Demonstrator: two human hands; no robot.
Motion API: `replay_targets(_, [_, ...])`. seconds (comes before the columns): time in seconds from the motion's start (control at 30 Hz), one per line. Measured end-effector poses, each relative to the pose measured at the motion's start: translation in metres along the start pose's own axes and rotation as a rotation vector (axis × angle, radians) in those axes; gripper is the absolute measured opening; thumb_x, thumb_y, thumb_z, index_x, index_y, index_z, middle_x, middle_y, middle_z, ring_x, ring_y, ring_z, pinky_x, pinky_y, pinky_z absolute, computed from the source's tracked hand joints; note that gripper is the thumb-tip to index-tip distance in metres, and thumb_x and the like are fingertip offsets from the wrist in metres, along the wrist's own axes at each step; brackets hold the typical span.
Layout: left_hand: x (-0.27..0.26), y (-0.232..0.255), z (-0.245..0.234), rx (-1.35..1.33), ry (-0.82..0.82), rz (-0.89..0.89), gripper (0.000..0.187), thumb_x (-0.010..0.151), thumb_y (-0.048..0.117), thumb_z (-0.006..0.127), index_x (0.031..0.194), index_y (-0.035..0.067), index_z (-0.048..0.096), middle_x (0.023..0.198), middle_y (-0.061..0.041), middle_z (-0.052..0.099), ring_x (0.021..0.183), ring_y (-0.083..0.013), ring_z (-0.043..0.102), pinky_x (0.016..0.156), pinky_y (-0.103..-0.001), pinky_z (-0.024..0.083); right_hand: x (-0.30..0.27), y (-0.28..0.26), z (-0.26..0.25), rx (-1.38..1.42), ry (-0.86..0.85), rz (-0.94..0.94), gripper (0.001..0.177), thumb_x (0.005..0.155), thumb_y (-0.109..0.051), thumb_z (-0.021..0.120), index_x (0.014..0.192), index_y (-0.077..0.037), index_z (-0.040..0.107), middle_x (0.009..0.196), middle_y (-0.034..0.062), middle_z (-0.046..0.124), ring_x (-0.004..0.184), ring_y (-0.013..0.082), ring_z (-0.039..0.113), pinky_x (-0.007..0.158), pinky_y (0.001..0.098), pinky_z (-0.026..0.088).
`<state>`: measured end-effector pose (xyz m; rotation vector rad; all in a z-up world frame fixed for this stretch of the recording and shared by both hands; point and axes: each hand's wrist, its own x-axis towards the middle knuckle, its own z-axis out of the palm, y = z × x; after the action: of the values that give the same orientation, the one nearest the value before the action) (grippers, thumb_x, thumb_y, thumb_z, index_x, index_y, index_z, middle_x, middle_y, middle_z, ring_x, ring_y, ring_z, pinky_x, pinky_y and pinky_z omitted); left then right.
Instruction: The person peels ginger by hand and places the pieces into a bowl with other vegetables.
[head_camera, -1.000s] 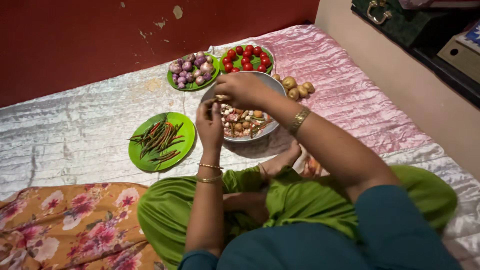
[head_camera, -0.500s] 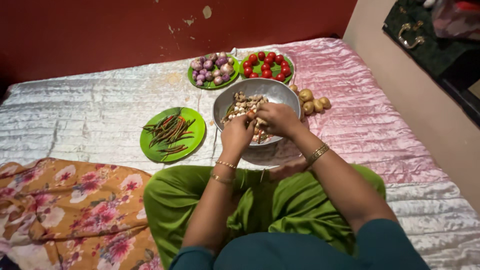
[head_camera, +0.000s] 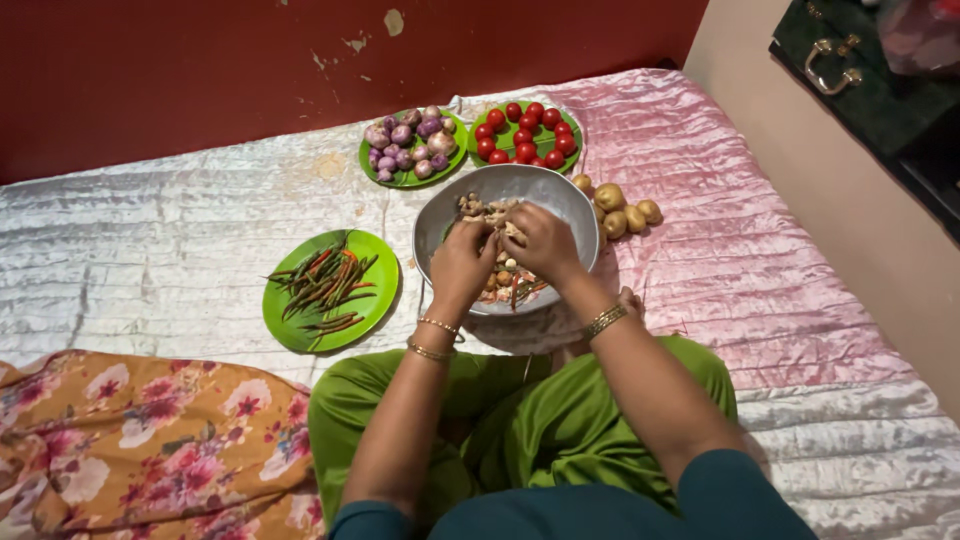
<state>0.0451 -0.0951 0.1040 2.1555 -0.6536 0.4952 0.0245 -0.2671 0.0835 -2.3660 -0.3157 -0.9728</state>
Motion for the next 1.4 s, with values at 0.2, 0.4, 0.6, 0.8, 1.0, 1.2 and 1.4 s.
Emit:
replay_targets(0.2, [-0.013, -0.023, 0.016, -0.127, -0.027, -0.049, 0.014, 0.095, 0.024, 0.073, 0.102, 0.012, 0.074, 0.096, -0.006, 0.07, 0.077, -0.0249, 0.07, 0.071, -0.036, 0.055, -0.031, 0.02, 0.046, 0.337, 0.122, 0.192, 0.016, 0.089, -0.012, 0.075, 0.101, -0.002, 0.074, 0.097, 0.0116, 0.071, 0.091, 0.0252, 0.069, 0.081, 0.0352, 0.055])
replay_targets(0.4, [-0.031, -0.05, 0.049, -0.266, 0.001, -0.05, 0.016, 0.095, 0.023, 0.072, 0.102, 0.009, 0.073, 0.098, -0.007, 0.069, 0.083, -0.0252, 0.071, 0.071, -0.034, 0.056, -0.069, 0.052, 0.09, 0.891, 0.06, 0.611, 0.013, 0.094, -0.009, 0.068, 0.102, 0.0, 0.072, 0.093, 0.0026, 0.074, 0.084, 0.0102, 0.069, 0.076, 0.0271, 0.055])
replay_targets(0.6, [-0.025, -0.079, 0.06, -0.322, 0.033, 0.009, 0.018, 0.097, 0.019, 0.071, 0.108, 0.004, 0.072, 0.101, -0.012, 0.068, 0.089, -0.0274, 0.07, 0.074, -0.034, 0.055, -0.069, 0.068, 0.109, 1.069, 0.008, 0.918, 0.016, 0.096, -0.01, 0.068, 0.108, 0.0, 0.071, 0.094, 0.0044, 0.072, 0.079, 0.013, 0.066, 0.066, 0.0291, 0.051])
replay_targets(0.8, [-0.02, -0.104, 0.079, -0.546, -0.039, -0.257, 0.018, 0.096, 0.017, 0.071, 0.108, 0.003, 0.073, 0.097, -0.006, 0.067, 0.078, -0.0134, 0.067, 0.068, -0.027, 0.054, -0.06, 0.074, 0.122, 1.309, 0.047, 0.997, 0.02, 0.092, -0.006, 0.069, 0.111, -0.001, 0.068, 0.102, 0.0068, 0.073, 0.091, 0.0167, 0.071, 0.081, 0.0317, 0.059])
replay_targets(1.0, [-0.024, -0.13, 0.108, -1.056, -0.093, -0.445, 0.018, 0.1, 0.016, 0.069, 0.109, 0.001, 0.071, 0.107, -0.001, 0.065, 0.088, -0.0086, 0.068, 0.074, -0.027, 0.058, -0.058, 0.077, 0.121, 1.432, 0.017, 1.063, 0.024, 0.094, -0.011, 0.071, 0.116, -0.003, 0.065, 0.106, 0.0058, 0.071, 0.098, 0.0171, 0.07, 0.086, 0.0338, 0.059])
replay_targets(1.2, [-0.039, -0.15, 0.127, -1.238, -0.133, -0.565, 0.02, 0.104, 0.018, 0.07, 0.117, 0.003, 0.07, 0.1, 0.001, 0.067, 0.084, -0.0063, 0.06, 0.076, -0.025, 0.052, -0.041, 0.065, 0.103, 1.364, 0.081, 1.11, 0.022, 0.095, -0.019, 0.069, 0.113, -0.007, 0.067, 0.104, 0.0061, 0.072, 0.093, 0.0214, 0.07, 0.078, 0.0395, 0.058])
replay_targets(1.4, [-0.04, -0.146, 0.123, -1.222, -0.226, -0.566, 0.031, 0.108, 0.022, 0.064, 0.131, 0.003, 0.071, 0.103, 0.0, 0.07, 0.087, -0.0075, 0.063, 0.081, -0.026, 0.055, -0.025, 0.067, 0.075, 0.32, -0.12, 0.648, 0.036, 0.094, -0.02, 0.073, 0.126, -0.005, 0.068, 0.12, 0.011, 0.066, 0.108, 0.0222, 0.064, 0.092, 0.0338, 0.05])
